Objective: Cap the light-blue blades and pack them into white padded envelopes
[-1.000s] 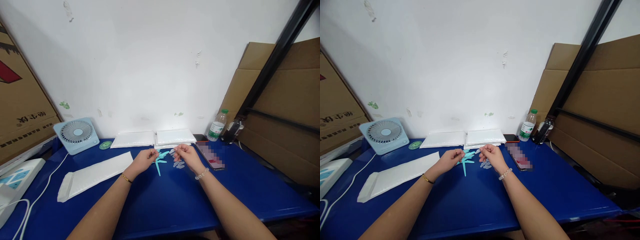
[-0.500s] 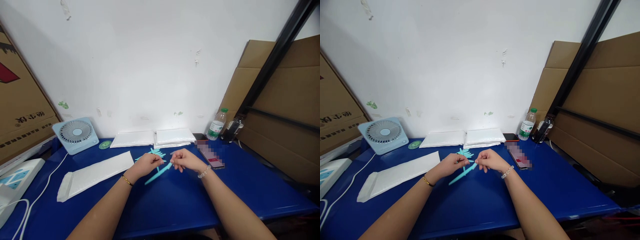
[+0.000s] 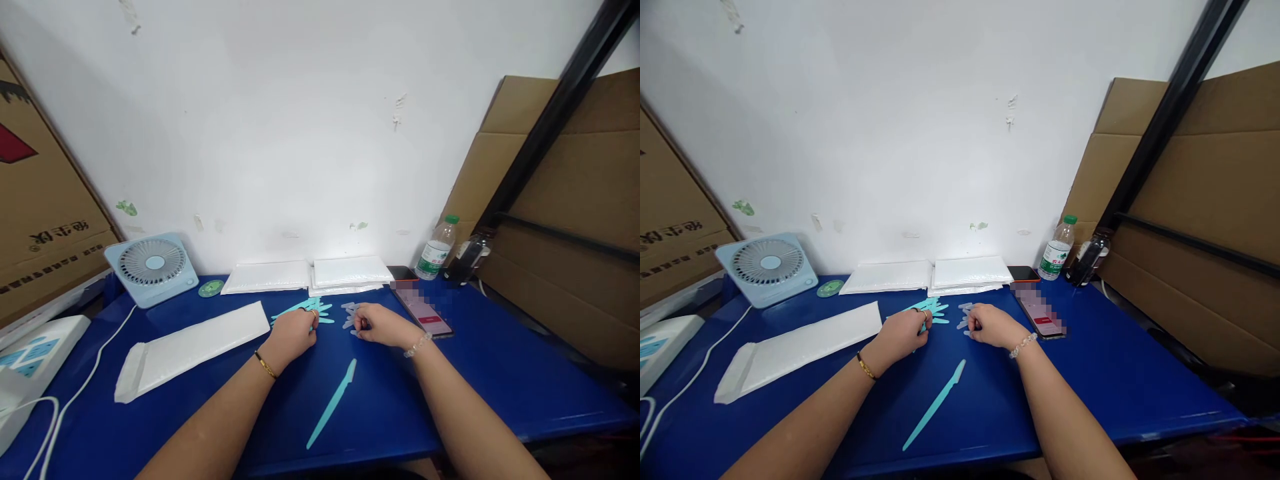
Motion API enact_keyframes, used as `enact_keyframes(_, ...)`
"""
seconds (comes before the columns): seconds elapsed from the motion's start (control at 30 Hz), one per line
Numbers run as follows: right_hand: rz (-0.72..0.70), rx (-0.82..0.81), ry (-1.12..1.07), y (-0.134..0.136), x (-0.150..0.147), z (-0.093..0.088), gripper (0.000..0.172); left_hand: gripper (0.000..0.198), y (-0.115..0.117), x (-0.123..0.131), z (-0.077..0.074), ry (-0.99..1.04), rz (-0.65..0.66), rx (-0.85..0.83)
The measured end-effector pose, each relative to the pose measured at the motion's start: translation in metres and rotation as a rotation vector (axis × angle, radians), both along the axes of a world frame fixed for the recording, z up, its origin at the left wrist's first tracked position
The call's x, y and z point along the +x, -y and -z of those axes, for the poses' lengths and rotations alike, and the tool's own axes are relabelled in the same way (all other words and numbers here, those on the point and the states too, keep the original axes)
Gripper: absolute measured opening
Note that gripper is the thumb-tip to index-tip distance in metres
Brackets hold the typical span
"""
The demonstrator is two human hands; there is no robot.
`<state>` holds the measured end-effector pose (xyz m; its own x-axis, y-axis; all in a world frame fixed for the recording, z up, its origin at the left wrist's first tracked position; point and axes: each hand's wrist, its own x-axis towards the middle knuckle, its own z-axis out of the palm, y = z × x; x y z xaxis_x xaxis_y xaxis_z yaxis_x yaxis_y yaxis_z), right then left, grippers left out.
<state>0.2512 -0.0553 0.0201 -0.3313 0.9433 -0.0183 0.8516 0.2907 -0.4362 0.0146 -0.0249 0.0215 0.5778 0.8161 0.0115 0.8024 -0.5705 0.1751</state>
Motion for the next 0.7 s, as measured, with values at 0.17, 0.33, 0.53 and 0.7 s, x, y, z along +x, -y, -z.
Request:
enact_keyframes(0.17,-0.012,0.041,-0.02,0.003,-0.004,-0.005,0.008,0.024,-0.003,-0.004,0.001,-0.003,-0.053,0.01)
enact_keyframes(0.33,0.109,0.078,-0.246,0.0,-0.003,-0.005,0.007,0.026,-0.007,-0.007,-0.001,0.18,-0.033,-0.111)
enact_keyframes(0.53,0.114,0.137,-0.331,-0.004,0.002,-0.004,0.015,0.025,-0.012,-0.007,-0.003,0.371,-0.007,-0.278)
enact_keyframes(0.7,0.103,0.106,-0.335,-0.002,0.003,-0.006,0.017,0.023,-0.013,-0.008,-0.002,0.458,-0.011,-0.352)
